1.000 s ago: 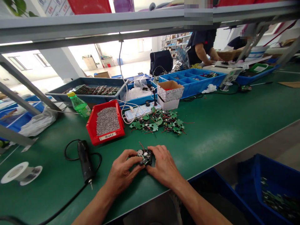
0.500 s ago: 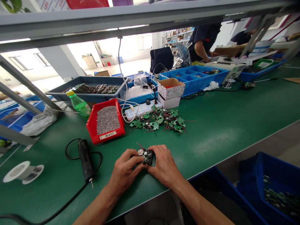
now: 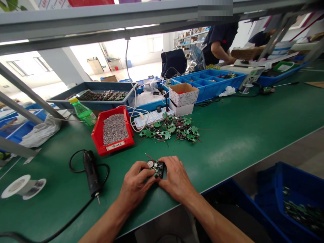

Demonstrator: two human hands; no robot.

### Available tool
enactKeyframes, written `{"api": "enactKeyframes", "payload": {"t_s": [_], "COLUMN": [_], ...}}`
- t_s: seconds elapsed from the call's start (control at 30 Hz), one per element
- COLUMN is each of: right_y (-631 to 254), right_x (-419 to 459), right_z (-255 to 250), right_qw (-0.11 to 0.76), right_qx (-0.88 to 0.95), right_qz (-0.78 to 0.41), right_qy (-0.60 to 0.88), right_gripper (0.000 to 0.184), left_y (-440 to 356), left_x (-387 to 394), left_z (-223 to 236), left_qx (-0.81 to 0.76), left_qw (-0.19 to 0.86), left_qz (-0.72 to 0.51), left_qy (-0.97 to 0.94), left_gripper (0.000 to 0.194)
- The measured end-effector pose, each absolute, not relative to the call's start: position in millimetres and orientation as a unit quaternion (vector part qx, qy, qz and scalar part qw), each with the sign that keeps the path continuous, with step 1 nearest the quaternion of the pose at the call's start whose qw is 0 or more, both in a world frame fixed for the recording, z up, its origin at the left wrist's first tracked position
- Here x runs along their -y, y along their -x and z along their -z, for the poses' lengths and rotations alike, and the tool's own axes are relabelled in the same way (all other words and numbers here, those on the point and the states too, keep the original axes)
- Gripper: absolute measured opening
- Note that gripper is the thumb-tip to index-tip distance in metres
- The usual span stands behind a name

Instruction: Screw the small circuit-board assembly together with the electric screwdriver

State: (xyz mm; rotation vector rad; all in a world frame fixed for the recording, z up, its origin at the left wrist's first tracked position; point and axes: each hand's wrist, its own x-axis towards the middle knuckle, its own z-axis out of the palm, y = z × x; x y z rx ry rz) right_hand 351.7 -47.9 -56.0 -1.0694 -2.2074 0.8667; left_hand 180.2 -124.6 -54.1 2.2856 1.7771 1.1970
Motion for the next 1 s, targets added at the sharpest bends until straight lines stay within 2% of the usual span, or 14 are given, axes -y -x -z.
{"api": "enactKeyframes", "payload": {"t_s": [0.2, 0.63, 0.87, 1.0], "right_y": [-352.0, -349.1, -346.7, -345.5], "right_x": [47.7, 51.0, 54.6, 55.3], "right_z": [54.5, 53.3, 57.2, 60.0], "right_qw": [0.274, 0.276, 0.282, 0.281], "right_qx": [0.812, 0.802, 0.809, 0.813], "right_qz": [-0.331, -0.328, -0.297, -0.252], "right_qy": [0.395, 0.415, 0.422, 0.443], "right_gripper": [0.039, 0.037, 0.033, 0.033], "left_y": [-180.2, -180.7, -179.1, -179.0], "left_x": [121.0, 121.0, 120.4, 121.9], "left_z": [56.1, 57.0, 60.3, 53.6], "left_qx": [-0.581, -0.59, -0.595, -0.599], "left_qw": [0.031, 0.009, 0.032, 0.036], "left_qz": [-0.414, -0.42, -0.386, -0.34], "left_qy": [-0.701, -0.69, -0.705, -0.724], "left_gripper": [0.009, 0.008, 0.008, 0.016]}}
